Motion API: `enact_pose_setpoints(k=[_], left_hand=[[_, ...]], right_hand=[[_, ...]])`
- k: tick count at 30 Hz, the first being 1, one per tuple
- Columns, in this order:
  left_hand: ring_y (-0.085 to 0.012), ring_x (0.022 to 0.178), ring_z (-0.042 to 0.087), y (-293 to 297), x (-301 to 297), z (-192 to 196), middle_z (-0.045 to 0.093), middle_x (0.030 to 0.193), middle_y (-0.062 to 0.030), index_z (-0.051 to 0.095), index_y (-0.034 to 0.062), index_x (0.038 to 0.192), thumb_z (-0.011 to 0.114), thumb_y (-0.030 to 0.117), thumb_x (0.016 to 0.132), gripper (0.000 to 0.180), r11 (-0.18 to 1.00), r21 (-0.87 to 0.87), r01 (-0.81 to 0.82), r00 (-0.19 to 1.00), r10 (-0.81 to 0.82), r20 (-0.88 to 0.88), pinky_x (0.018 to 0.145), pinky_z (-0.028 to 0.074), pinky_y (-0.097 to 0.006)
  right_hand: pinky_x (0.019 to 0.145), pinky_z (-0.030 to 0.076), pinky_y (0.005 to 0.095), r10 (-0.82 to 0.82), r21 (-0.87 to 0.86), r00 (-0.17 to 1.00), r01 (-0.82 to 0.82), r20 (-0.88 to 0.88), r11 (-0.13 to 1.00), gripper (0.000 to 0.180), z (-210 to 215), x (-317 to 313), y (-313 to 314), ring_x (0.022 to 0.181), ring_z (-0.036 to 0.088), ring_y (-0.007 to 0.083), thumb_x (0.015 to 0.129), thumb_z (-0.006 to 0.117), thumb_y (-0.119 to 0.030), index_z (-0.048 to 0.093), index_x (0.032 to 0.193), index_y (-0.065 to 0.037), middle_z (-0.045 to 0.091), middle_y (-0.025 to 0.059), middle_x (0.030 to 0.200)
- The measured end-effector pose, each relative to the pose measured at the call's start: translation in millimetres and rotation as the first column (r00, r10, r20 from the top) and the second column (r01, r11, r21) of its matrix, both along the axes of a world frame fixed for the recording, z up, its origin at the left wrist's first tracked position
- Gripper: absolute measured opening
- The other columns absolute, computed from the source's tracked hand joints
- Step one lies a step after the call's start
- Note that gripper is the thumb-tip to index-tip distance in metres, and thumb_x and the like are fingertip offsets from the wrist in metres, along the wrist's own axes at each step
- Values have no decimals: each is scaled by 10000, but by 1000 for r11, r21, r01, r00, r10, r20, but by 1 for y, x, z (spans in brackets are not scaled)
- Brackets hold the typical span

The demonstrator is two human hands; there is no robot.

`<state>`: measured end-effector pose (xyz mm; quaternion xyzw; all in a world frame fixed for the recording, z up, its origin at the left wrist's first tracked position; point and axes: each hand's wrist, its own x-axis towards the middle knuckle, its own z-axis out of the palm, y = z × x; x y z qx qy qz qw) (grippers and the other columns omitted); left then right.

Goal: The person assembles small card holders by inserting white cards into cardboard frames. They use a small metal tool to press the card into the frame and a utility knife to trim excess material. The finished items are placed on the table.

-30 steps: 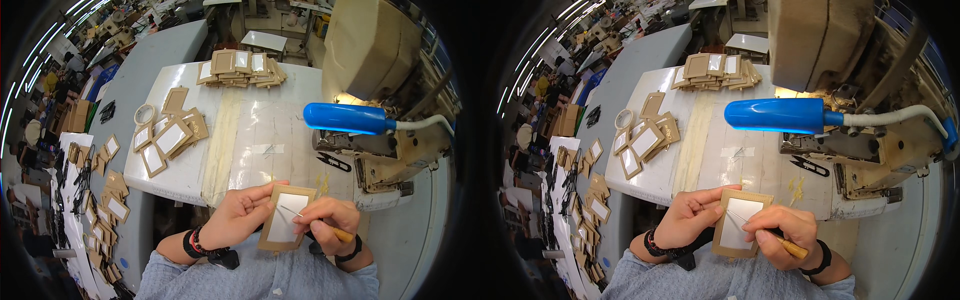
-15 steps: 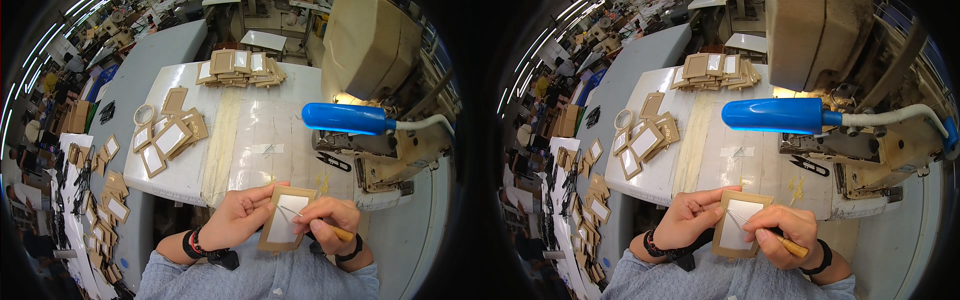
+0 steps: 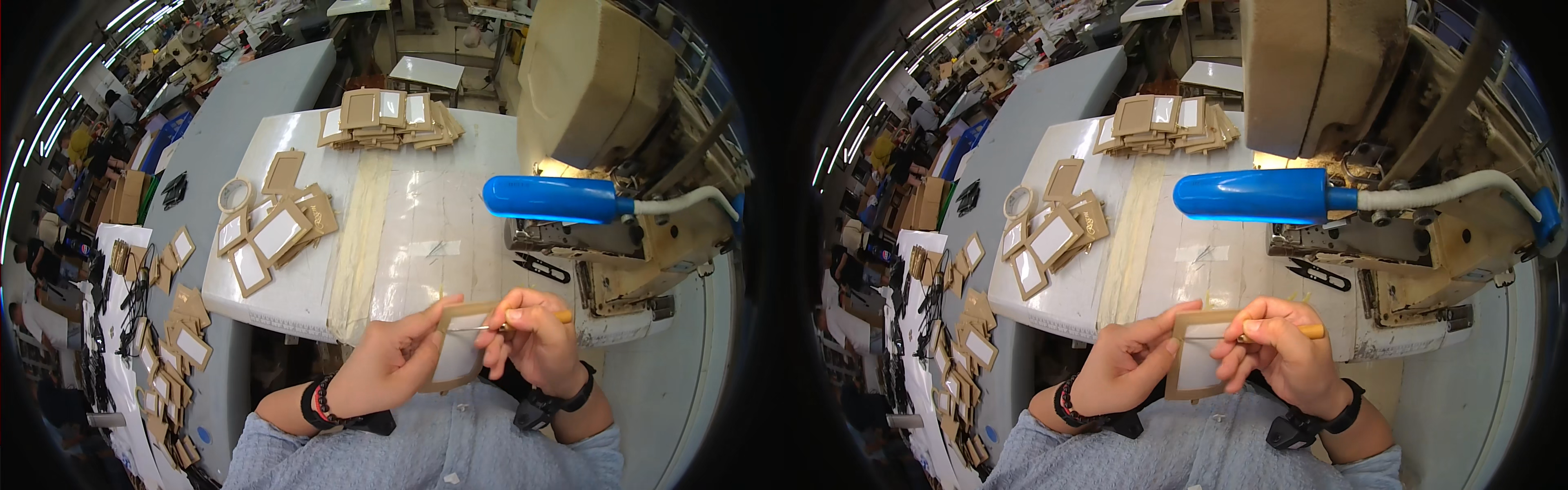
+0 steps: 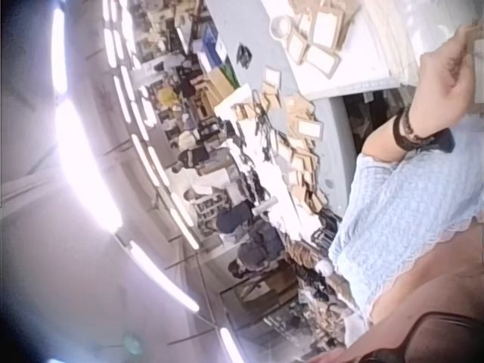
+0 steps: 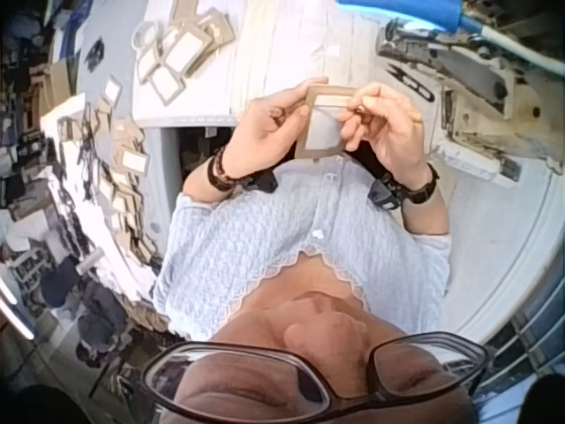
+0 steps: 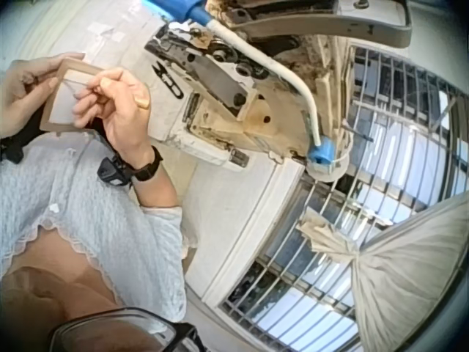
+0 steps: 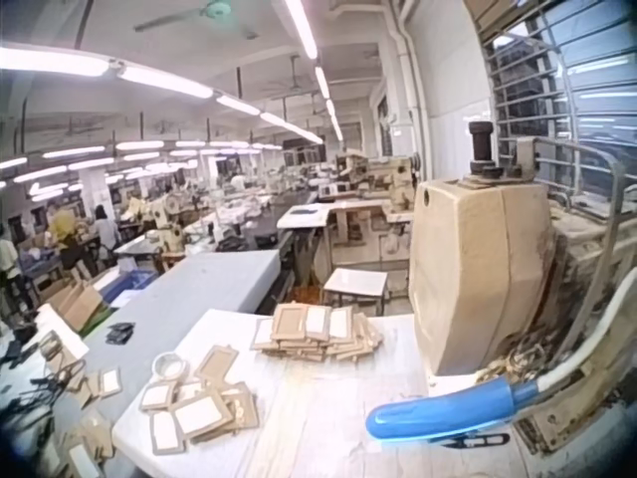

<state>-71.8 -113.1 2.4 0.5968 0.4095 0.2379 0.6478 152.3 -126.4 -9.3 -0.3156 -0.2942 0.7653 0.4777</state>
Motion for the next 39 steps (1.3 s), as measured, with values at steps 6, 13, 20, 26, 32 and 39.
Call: enact_pose_setpoints(k=[6,13,20,26,32,39], left_hand=[[-66,1060,534,7,8,1,624,1166,-89,371,-60,1413,433,48,991,440,981,-23,-191,936,189,298,889,446,-219],[-78,1053,553,5,2,-5,626,1170,-87,379,-64,1407,430,14,981,436,999,-5,38,972,-36,232,914,451,-230],[-65,997,574,10,10,-10,653,1117,-74,445,-53,1370,454,12,966,409,996,-91,25,977,-5,214,884,464,-214],[-58,968,592,13,8,-22,671,1067,-67,490,-51,1329,479,28,950,388,993,-113,-23,966,51,253,843,483,-205],[-83,973,610,23,25,-30,652,1110,-73,510,-42,1305,466,37,959,358,974,-219,-53,947,119,298,845,504,-226],[-101,974,613,22,34,-39,626,1137,-90,520,-46,1290,465,105,993,338,989,-89,-116,942,138,307,825,538,-252]], right_hand=[[713,564,313,-63,389,996,37,56,921,205,-11,-17,-7,858,665,233,982,434,-101,547,1035,62,621,225,1054],[548,573,365,82,56,997,-81,-7,995,232,1,6,17,609,669,267,868,418,-62,567,857,116,635,262,807],[526,543,325,67,-10,986,-66,151,998,229,9,9,18,556,637,226,875,404,-62,572,850,92,635,208,756],[512,365,220,-418,654,756,-19,505,756,219,10,51,8,538,475,118,915,428,-110,575,859,43,581,83,685],[565,388,200,-256,330,670,17,697,944,212,1,28,-7,682,503,38,968,566,-190,574,970,21,624,35,806],[649,482,210,-240,305,816,82,526,949,263,-20,5,-2,766,589,57,950,592,-157,572,1095,60,657,64,901]])
